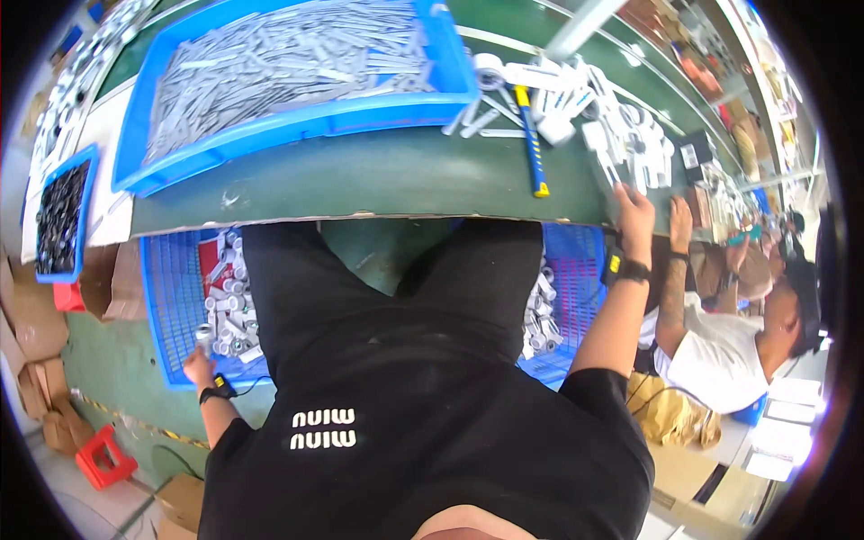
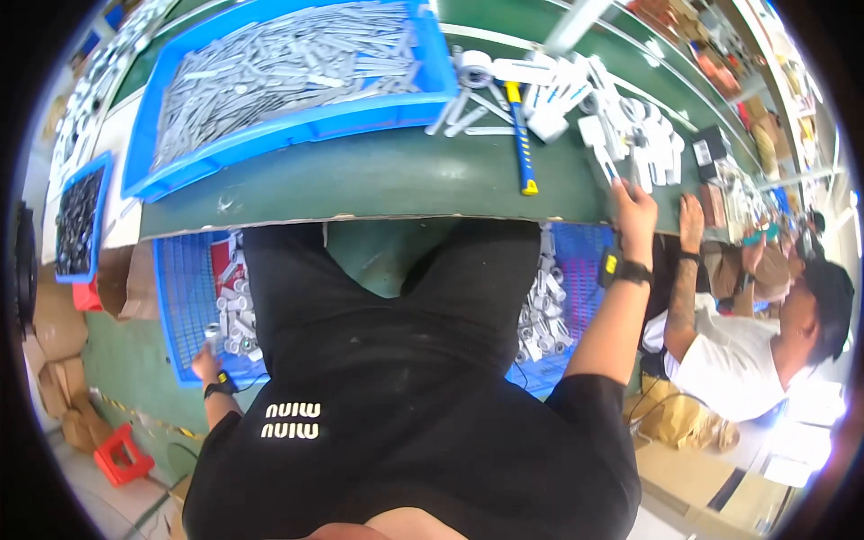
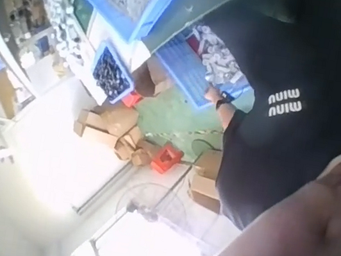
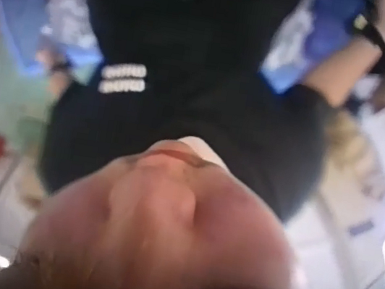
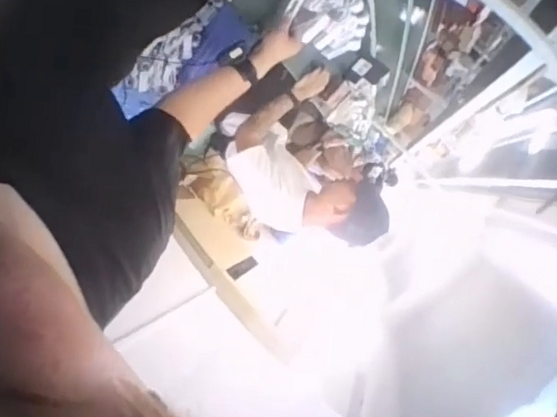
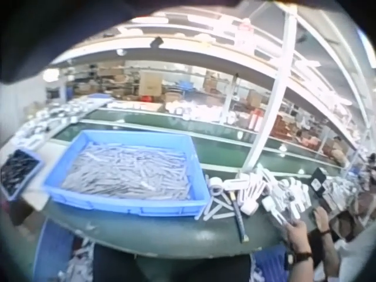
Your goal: Assembling plastic components by hammering metal pins into them at a factory workstation.
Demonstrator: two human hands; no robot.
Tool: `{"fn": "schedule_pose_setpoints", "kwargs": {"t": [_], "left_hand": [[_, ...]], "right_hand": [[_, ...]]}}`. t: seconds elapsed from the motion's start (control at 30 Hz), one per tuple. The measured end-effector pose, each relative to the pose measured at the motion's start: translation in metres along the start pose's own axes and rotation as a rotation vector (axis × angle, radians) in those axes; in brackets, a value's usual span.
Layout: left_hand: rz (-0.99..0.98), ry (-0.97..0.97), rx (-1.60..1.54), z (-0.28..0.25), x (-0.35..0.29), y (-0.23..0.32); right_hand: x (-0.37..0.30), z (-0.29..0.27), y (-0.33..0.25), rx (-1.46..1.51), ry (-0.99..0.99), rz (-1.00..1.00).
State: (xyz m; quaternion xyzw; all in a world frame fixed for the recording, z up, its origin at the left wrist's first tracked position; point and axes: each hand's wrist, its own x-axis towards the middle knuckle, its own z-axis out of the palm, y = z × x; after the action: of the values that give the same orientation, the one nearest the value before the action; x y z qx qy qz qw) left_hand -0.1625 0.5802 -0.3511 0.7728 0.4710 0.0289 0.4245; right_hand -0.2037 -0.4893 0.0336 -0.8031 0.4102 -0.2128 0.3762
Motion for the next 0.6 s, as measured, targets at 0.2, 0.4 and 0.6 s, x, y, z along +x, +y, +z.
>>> {"fn": "schedule_pose_setpoints", "kwargs": {"t": [0.2, 0.4, 0.6], "left_hand": [[0.416, -0.221, 0.871, 0.020, -0.077, 0.034], [0.479, -0.247, 0.946, 0.030, -0.075, 0.093], [0.974, -0.125, 0.162, 0.026, -0.212, 0.308]], "right_hand": [[-0.055, 0.001, -0.071, 0.547, -0.168, 0.066], [-0.101, 0.035, -0.109, 0.617, -0.262, -0.051], [-0.154, 0.107, -0.153, 0.658, -0.515, 0.020]]}}
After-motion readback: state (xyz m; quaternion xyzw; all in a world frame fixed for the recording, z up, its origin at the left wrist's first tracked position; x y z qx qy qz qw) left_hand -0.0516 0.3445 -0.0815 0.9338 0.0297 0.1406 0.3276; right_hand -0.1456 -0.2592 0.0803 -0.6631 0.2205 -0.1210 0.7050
